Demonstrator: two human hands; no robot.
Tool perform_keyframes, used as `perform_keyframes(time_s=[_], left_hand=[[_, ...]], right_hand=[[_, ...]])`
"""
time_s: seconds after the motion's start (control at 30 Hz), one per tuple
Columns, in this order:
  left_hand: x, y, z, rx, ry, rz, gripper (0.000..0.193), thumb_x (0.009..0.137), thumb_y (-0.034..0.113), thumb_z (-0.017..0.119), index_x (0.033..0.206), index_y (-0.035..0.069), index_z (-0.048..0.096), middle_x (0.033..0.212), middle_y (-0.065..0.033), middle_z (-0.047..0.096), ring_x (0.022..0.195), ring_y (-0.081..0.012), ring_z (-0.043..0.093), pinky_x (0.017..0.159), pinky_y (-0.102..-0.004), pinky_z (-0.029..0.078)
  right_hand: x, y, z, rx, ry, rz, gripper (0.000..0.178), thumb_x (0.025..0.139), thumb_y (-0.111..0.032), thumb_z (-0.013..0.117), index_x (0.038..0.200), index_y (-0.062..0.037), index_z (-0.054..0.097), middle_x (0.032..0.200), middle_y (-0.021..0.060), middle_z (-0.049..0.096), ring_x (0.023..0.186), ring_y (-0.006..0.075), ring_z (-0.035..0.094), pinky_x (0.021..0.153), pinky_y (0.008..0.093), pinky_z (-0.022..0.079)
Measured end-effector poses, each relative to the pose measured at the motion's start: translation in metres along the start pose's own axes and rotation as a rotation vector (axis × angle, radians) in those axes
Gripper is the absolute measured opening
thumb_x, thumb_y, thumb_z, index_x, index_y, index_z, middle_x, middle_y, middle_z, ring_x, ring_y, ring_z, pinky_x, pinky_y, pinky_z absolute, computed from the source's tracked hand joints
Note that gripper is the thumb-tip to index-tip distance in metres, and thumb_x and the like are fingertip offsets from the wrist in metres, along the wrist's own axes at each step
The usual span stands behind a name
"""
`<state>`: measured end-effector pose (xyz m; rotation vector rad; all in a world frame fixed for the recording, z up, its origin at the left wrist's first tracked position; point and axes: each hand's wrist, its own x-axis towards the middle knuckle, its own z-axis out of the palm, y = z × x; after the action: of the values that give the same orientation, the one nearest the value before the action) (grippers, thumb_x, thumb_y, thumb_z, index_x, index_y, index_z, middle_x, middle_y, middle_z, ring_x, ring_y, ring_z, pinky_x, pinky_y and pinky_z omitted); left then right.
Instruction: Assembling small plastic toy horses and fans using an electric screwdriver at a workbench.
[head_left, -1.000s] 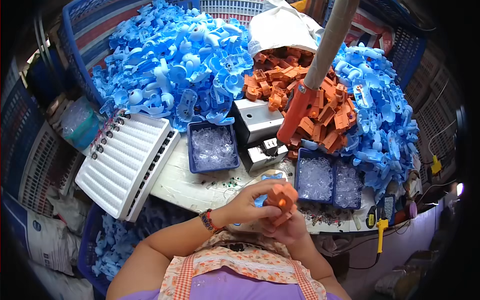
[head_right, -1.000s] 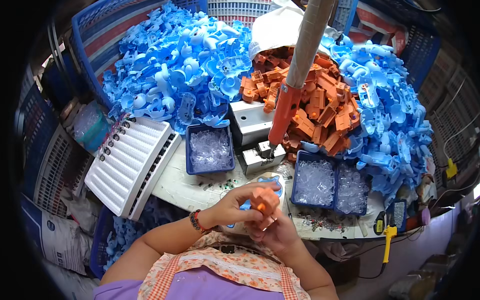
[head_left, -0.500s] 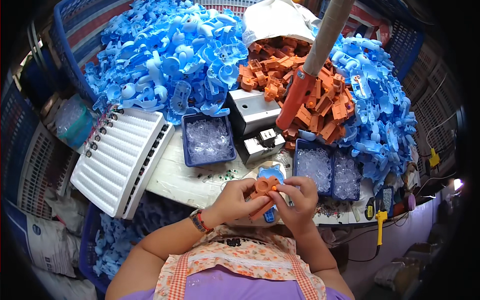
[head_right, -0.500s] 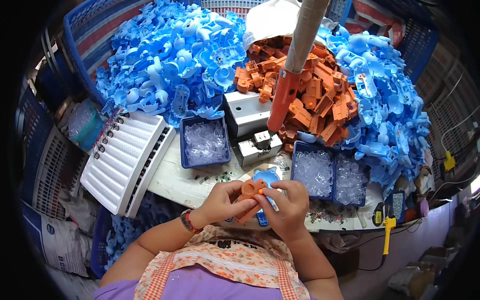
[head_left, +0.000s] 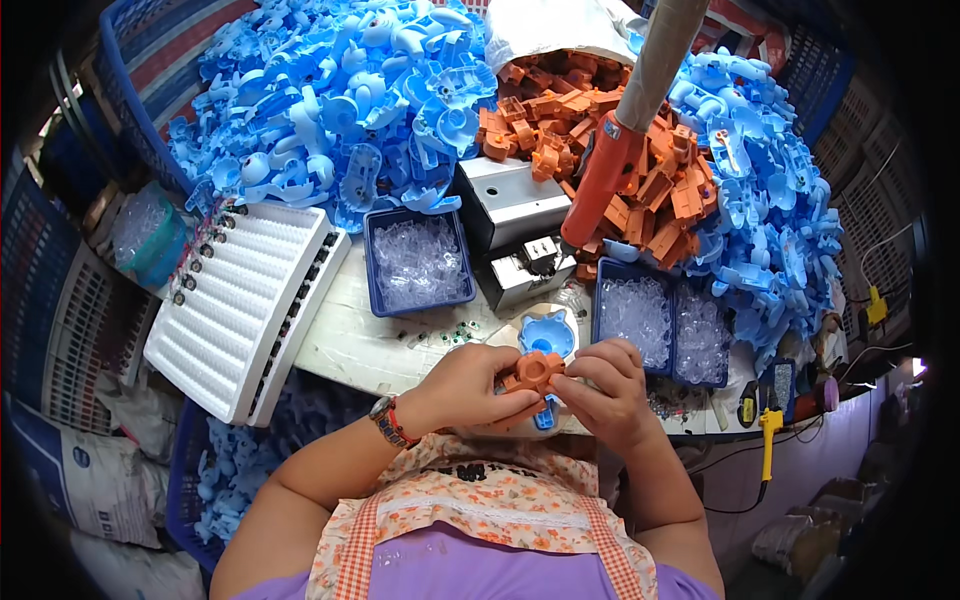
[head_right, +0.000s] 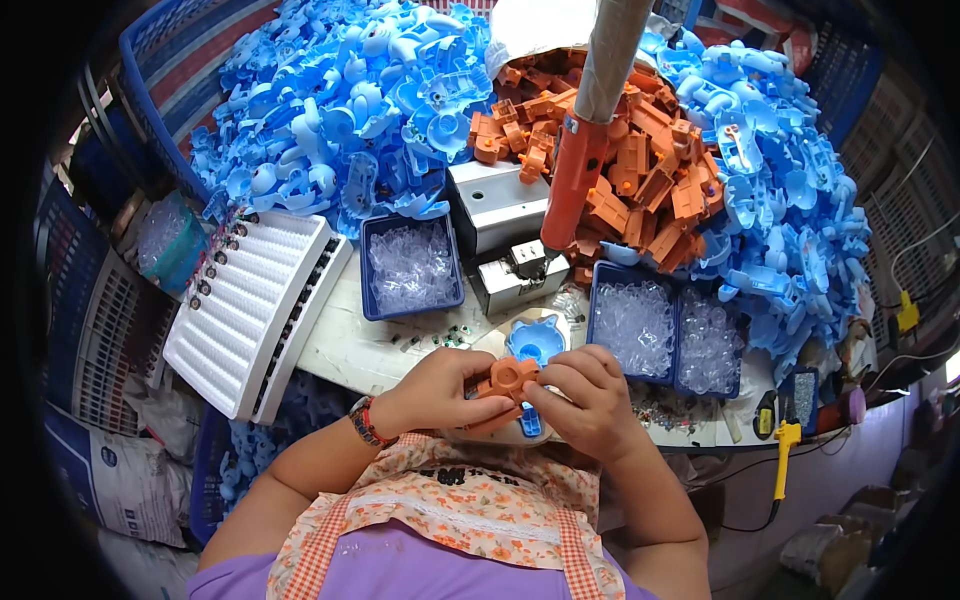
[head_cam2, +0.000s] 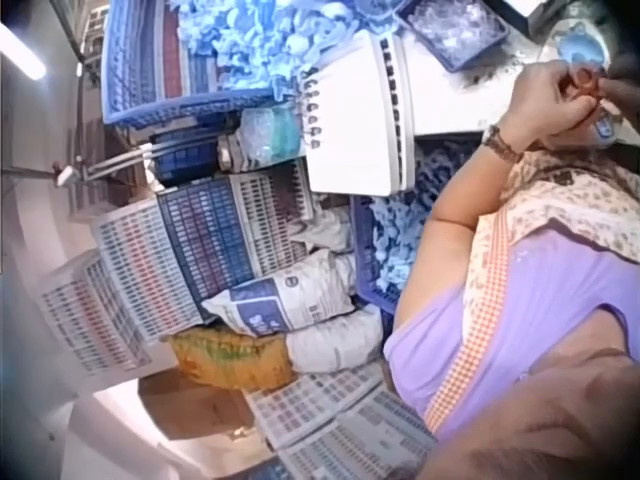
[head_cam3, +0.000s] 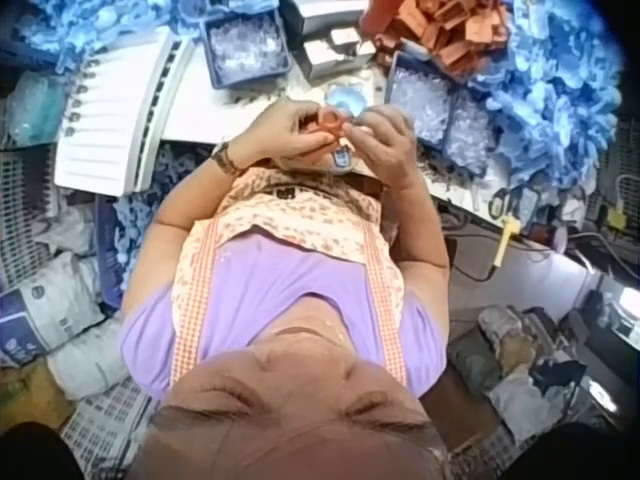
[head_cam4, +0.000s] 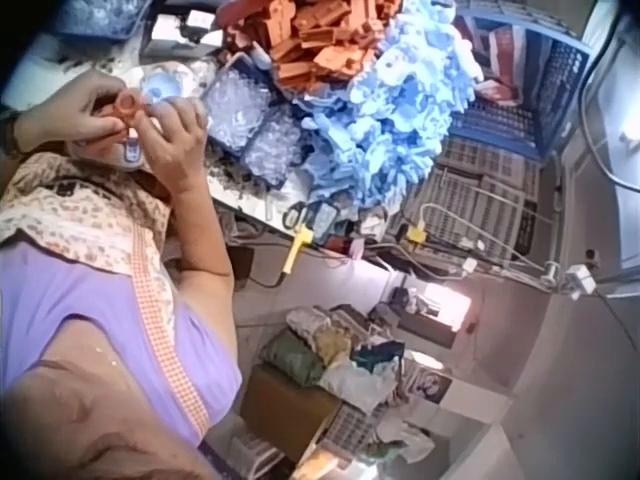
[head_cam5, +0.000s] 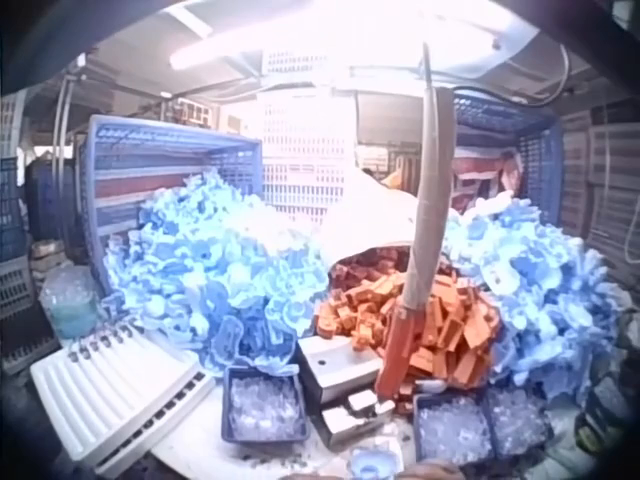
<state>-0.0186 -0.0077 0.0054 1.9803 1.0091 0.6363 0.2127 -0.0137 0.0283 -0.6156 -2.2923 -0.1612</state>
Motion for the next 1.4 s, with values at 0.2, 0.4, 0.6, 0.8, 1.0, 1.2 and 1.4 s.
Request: perform_keyframes(time_s=[0.2,0.4,0.6,0.8,1.0,1.2,1.4], left_hand=[[-0.004,0.006,0.002,0.283,0.181,0.15,0.031,0.074,0.033,0.073,0.086,0.006,0.066,0.072,-0.0089,0.064,0.061,-0.0272,0.062,0.055,-0.0351,0.047],[-0.006,0.011,0.004,0.266,0.28,0.215,0.031,0.071,0.028,0.077,0.093,0.008,0.068,0.076,-0.0081,0.065,0.066,-0.0272,0.063,0.059,-0.0373,0.048],[-0.009,-0.007,-0.002,0.339,0.302,0.267,0.035,0.07,0.021,0.078,0.1,0.006,0.067,0.08,-0.0098,0.065,0.075,-0.0279,0.06,0.065,-0.0369,0.048],[-0.009,-0.023,0.024,0.333,0.401,0.313,0.04,0.067,0.02,0.079,0.103,0.007,0.066,0.079,-0.0089,0.062,0.079,-0.0288,0.059,0.071,-0.0392,0.046],[-0.002,-0.014,0.025,0.329,0.344,0.35,0.049,0.065,0.022,0.08,0.109,0.007,0.064,0.08,-0.0088,0.062,0.082,-0.0293,0.059,0.075,-0.0405,0.046],[-0.002,-0.017,0.028,0.35,0.304,0.344,0.061,0.064,0.025,0.081,0.117,0.005,0.058,0.095,-0.0149,0.056,0.087,-0.0326,0.055,0.077,-0.0422,0.044],[-0.017,-0.017,-0.001,0.405,0.39,0.346,0.061,0.065,0.027,0.082,0.117,0.004,0.06,0.104,-0.0178,0.056,0.103,-0.0376,0.054,0.087,-0.0456,0.044]], right_hand=[[-0.009,0.004,0.004,0.24,-0.058,0.334,0.038,0.072,-0.026,0.078,0.106,-0.0131,0.068,0.112,0.0068,0.059,0.1,0.0271,0.056,0.089,0.0404,0.041],[-0.018,0.017,0.015,0.388,-0.143,0.392,0.035,0.075,-0.023,0.073,0.104,-0.0049,0.066,0.11,0.0114,0.062,0.109,0.0303,0.055,0.095,0.0411,0.039],[-0.027,0.025,0.025,0.391,-0.107,0.57,0.029,0.08,-0.016,0.068,0.107,-0.0047,0.065,0.114,0.0123,0.06,0.112,0.03,0.054,0.098,0.0411,0.038],[-0.042,0.01,0.012,0.144,0.076,0.682,0.027,0.08,-0.007,0.066,0.106,-0.0025,0.065,0.109,0.013,0.061,0.105,0.0289,0.057,0.092,0.0361,0.043],[-0.118,-0.014,-0.032,0.233,0.457,1.037,0.019,0.087,0.003,0.058,0.104,0.0011,0.064,0.1,0.0075,0.062,0.092,0.0171,0.06,0.083,0.0263,0.047],[-0.201,-0.01,-0.081,0.671,1.347,1.435,0.036,0.093,-0.022,0.06,0.125,-0.0086,0.053,0.092,0.0024,0.058,0.076,0.0121,0.056,0.066,0.0289,0.048],[-0.263,0.035,-0.108,0.174,1.565,1.492,0.037,0.086,-0.036,0.071,0.111,-0.0128,0.058,0.083,-0.0005,0.056,0.07,0.0101,0.056,0.057,0.023,0.045]])
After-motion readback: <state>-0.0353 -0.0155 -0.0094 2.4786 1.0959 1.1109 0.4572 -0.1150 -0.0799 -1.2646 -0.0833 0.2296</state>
